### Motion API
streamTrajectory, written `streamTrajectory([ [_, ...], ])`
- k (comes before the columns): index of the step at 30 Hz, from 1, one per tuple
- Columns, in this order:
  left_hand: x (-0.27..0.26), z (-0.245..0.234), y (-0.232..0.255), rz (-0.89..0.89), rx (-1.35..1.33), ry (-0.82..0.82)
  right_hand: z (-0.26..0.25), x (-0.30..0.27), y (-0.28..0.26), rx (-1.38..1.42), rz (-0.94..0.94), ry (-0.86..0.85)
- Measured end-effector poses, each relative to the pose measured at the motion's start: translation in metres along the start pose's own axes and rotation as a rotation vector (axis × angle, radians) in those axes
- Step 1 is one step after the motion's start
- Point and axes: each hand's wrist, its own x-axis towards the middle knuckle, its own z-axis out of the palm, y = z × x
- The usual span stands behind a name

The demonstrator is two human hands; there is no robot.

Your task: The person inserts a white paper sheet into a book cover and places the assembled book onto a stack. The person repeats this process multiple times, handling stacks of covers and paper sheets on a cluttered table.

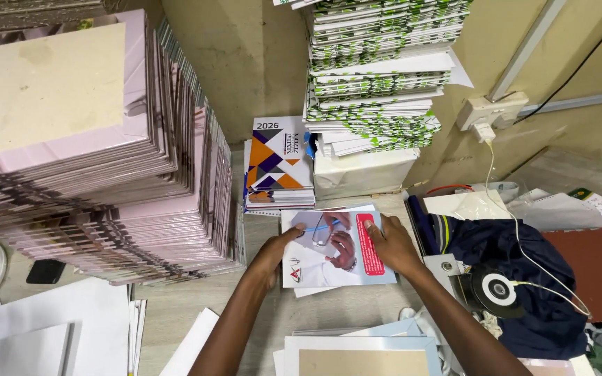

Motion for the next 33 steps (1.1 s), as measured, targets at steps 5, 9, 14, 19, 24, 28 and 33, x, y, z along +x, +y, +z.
streamTrajectory([
  [5,-0.037,0.014,0.003,0.278,-0.068,-0.098,-0.001,-0.011,0.013,0.227,-0.1,0.085],
  [9,-0.064,0.015,0.01,0.428,0.104,-0.116,-0.015,-0.016,0.022,0.609,-0.201,0.052],
  [14,-0.071,0.017,0.006,0.679,0.228,-0.139,-0.011,-0.012,0.032,0.493,-0.369,0.233],
  [19,-0.043,0.029,-0.032,0.369,0.127,0.201,0.014,-0.006,0.04,0.341,0.048,0.108],
  [24,-0.023,0.027,-0.059,0.591,0.111,0.276,0.023,-0.001,0.053,0.258,0.054,0.278],
  [28,-0.009,0.025,-0.061,0.503,0.074,0.251,0.044,0.029,0.081,0.158,0.17,0.168],
  [33,-0.003,0.02,-0.084,0.492,0.083,0.309,0.033,0.003,0.05,0.224,-0.003,0.233],
])
